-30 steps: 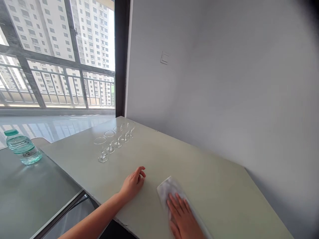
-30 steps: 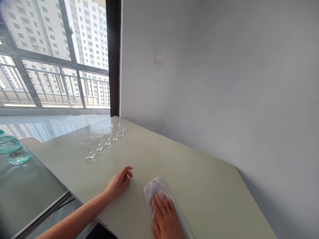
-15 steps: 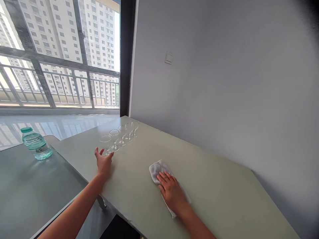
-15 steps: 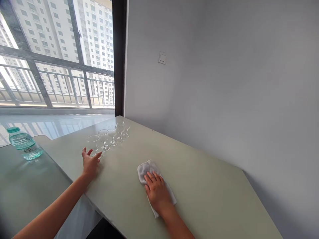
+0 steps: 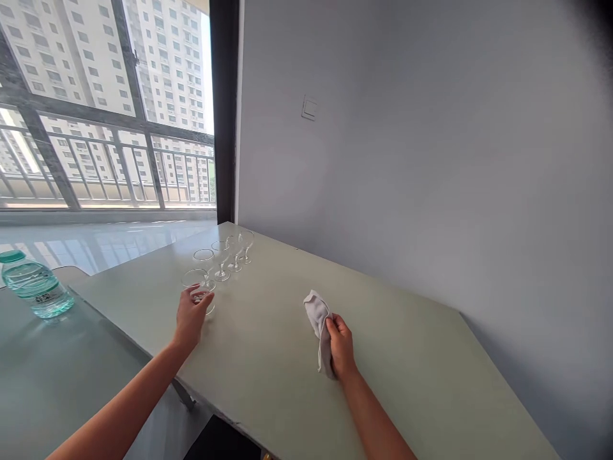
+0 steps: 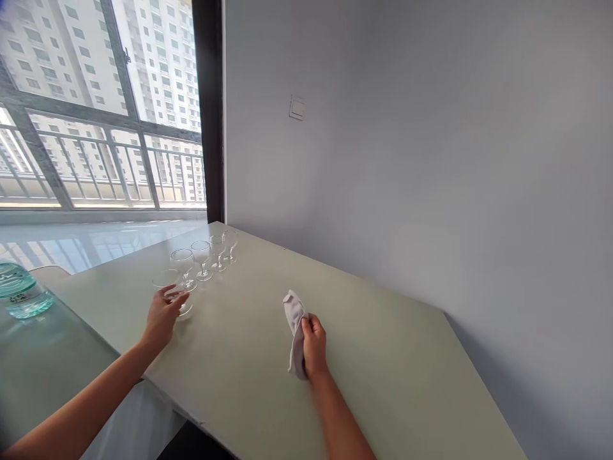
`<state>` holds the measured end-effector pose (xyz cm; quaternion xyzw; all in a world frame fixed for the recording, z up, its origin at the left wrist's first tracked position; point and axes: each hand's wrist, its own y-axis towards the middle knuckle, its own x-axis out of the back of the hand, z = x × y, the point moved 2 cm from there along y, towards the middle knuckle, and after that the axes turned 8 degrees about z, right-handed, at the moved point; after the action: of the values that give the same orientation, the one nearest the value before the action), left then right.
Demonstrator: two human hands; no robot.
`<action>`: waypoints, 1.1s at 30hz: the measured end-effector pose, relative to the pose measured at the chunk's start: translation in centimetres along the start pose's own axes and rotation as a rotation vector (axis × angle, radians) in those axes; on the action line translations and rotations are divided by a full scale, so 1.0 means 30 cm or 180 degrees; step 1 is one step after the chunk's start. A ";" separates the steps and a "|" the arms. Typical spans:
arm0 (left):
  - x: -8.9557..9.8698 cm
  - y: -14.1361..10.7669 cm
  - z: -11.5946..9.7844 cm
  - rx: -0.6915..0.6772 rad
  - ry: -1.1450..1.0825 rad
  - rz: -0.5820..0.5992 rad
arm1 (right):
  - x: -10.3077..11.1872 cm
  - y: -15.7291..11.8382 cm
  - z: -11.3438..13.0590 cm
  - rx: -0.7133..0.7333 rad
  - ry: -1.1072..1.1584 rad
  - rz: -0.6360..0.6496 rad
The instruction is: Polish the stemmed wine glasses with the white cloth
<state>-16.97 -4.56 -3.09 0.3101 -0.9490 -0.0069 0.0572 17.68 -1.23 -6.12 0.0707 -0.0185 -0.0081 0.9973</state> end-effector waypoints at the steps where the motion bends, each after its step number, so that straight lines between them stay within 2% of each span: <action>1: -0.035 -0.019 -0.013 -0.0074 -0.0007 0.0183 | 0.011 0.007 -0.001 -0.0124 0.0395 -0.0127; 4: -0.190 -0.064 -0.062 -0.0413 -0.0033 0.0864 | 0.040 0.023 -0.002 -0.0400 0.1299 -0.0426; 7: -0.376 -0.092 -0.103 -0.0768 0.0464 0.1327 | 0.078 0.036 -0.004 -0.0485 0.1645 -0.0737; 11: -0.591 -0.135 -0.116 -0.1309 0.1376 0.1717 | 0.142 0.048 0.009 -0.0342 0.1653 -0.1130; 14: -0.681 -0.181 -0.093 -0.1655 0.1627 0.1832 | 0.164 0.025 0.051 -0.0182 0.1612 -0.1314; 17: -0.712 -0.219 -0.062 -0.1900 0.1738 0.1859 | 0.131 -0.027 0.117 0.0122 0.1113 -0.1111; 20: -0.712 -0.237 -0.046 -0.2129 0.1855 0.1918 | 0.057 -0.078 0.165 0.0433 0.0007 -0.0590; 22: -0.703 -0.237 -0.043 -0.2199 0.1910 0.1914 | 0.008 -0.098 0.169 0.0534 -0.0660 -0.0186; 24: -0.693 -0.231 -0.045 -0.2253 0.1966 0.1881 | -0.024 -0.103 0.151 0.0500 -0.0987 0.0172; 28: -0.677 -0.228 -0.054 -0.2453 0.2081 0.1902 | -0.032 -0.086 0.104 0.0251 -0.0782 0.0662; 31: -0.675 -0.247 -0.062 -0.2814 0.2102 0.2139 | -0.026 -0.078 0.087 0.0068 -0.0510 0.0958; 33: -0.675 -0.262 -0.068 -0.3059 0.2119 0.2310 | -0.027 -0.078 0.084 0.0028 -0.0327 0.0987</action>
<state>4.10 1.05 -3.55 -0.1014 -0.8163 -0.3118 0.4755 16.74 -3.89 -4.00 0.0709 -0.0802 0.1424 0.9840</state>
